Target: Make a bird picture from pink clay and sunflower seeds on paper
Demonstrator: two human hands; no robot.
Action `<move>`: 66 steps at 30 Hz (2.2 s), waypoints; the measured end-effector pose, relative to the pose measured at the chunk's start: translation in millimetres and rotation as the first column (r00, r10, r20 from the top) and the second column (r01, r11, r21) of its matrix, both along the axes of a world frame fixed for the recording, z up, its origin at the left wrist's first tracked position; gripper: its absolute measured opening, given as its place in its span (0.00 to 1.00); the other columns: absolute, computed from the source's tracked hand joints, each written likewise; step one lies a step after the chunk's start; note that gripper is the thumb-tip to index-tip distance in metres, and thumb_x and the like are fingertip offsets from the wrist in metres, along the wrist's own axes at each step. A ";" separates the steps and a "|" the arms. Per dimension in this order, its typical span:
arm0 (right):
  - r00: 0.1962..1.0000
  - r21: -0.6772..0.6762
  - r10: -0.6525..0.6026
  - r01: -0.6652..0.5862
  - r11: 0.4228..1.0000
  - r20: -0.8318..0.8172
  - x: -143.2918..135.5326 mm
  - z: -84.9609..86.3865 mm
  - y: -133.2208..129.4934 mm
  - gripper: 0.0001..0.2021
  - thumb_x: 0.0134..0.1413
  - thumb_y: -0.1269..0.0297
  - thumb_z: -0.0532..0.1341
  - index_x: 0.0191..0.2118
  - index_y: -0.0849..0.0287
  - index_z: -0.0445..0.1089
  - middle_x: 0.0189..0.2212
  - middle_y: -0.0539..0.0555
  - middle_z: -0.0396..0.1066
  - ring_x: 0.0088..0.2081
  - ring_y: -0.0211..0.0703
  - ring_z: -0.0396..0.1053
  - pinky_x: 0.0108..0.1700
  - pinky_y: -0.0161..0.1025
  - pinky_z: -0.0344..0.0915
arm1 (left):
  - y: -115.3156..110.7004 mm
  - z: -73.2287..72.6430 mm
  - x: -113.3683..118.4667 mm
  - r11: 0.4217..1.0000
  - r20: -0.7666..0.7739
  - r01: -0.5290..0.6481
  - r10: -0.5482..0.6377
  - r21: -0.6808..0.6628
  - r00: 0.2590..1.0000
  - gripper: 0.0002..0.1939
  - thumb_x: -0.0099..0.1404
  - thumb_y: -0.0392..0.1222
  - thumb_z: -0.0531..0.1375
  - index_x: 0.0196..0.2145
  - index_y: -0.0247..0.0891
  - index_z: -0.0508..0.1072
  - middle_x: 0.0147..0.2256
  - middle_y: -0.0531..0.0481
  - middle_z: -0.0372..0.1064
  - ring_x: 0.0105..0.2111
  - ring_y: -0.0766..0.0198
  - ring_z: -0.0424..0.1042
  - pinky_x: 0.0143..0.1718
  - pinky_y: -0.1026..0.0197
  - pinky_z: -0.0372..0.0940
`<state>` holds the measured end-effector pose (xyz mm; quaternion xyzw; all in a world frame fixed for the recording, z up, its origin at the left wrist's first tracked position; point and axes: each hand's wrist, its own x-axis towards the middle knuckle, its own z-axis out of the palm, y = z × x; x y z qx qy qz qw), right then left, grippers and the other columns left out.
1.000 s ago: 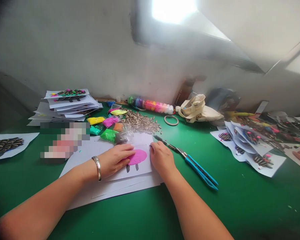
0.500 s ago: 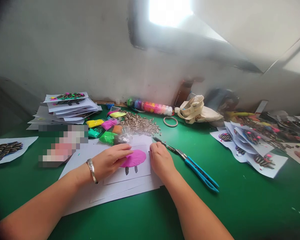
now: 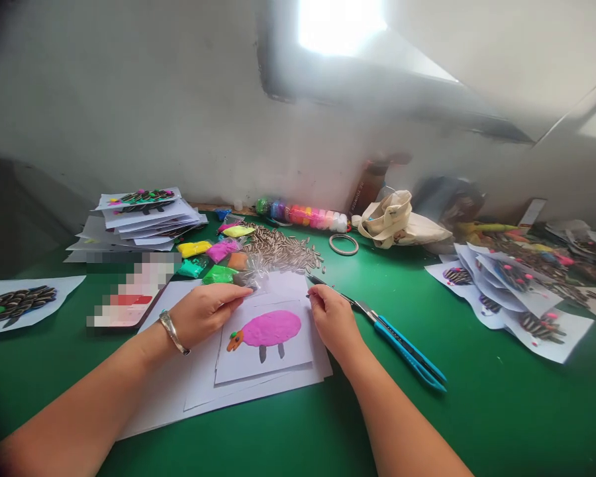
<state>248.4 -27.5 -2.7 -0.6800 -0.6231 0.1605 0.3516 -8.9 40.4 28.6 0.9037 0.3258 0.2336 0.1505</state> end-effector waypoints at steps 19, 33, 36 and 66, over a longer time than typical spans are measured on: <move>0.982 0.079 0.094 -0.082 0.994 -0.165 -32.1 9.2 24.1 0.10 0.56 0.63 0.55 0.40 0.56 0.70 0.28 0.50 0.73 0.29 0.41 0.69 0.32 0.36 0.63 | 1.5 -11.4 1.9 1.000 -0.298 -0.018 0.018 0.004 0.954 0.07 0.63 0.36 0.57 0.35 0.39 0.75 0.39 0.46 0.71 0.40 0.57 0.68 0.42 0.58 0.62; 0.937 0.081 0.079 -0.054 0.995 -0.342 -23.1 -12.1 31.2 0.09 0.56 0.61 0.56 0.37 0.57 0.70 0.32 0.52 0.73 0.33 0.44 0.69 0.37 0.38 0.64 | 0.3 -9.8 7.2 0.996 -0.333 -0.089 0.090 0.019 0.939 0.08 0.65 0.35 0.54 0.35 0.37 0.74 0.38 0.47 0.71 0.40 0.56 0.68 0.41 0.57 0.63; 0.943 0.073 0.085 -0.065 0.995 -0.320 -25.4 -11.3 30.5 0.09 0.57 0.61 0.55 0.38 0.56 0.70 0.32 0.52 0.73 0.33 0.44 0.69 0.37 0.38 0.64 | -0.7 -6.6 11.6 0.995 -0.369 -0.092 0.098 0.034 0.924 0.06 0.64 0.35 0.56 0.32 0.37 0.73 0.37 0.46 0.70 0.39 0.55 0.67 0.39 0.55 0.63; 0.926 -0.008 0.111 -0.122 0.992 -0.360 -27.0 -13.5 17.4 0.11 0.56 0.56 0.59 0.40 0.55 0.72 0.37 0.55 0.75 0.37 0.47 0.72 0.41 0.43 0.67 | -6.7 -16.8 11.6 0.990 -0.023 -0.135 0.135 0.032 0.991 0.13 0.67 0.33 0.51 0.43 0.36 0.73 0.39 0.44 0.72 0.41 0.56 0.68 0.43 0.53 0.64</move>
